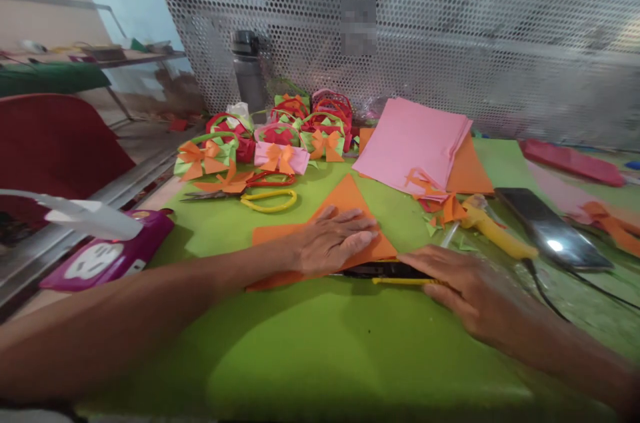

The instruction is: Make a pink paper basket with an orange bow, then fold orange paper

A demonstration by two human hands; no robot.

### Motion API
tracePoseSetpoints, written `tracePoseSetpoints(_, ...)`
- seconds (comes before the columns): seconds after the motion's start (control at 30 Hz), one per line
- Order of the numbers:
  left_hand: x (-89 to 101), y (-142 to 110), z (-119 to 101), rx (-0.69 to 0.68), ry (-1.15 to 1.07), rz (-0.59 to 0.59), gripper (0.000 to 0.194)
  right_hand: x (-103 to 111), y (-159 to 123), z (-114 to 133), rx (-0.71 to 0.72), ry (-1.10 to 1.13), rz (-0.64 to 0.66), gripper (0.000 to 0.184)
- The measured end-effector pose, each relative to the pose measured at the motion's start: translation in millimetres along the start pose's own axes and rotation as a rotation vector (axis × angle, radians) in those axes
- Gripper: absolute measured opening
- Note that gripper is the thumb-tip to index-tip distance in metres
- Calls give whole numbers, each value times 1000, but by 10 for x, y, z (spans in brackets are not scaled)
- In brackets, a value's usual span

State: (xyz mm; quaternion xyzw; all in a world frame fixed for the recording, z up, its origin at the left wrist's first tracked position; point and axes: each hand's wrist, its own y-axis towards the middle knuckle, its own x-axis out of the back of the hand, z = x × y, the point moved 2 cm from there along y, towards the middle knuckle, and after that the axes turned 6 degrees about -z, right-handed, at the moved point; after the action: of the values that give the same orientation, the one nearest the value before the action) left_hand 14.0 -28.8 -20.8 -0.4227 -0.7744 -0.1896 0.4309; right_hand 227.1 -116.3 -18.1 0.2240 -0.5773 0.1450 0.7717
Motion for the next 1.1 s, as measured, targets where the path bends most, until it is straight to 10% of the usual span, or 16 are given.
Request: tracePoseSetpoints(1.1, 56, 30, -52, 23, 0, 123, 58, -133, 357, 502, 183, 49, 10, 44)
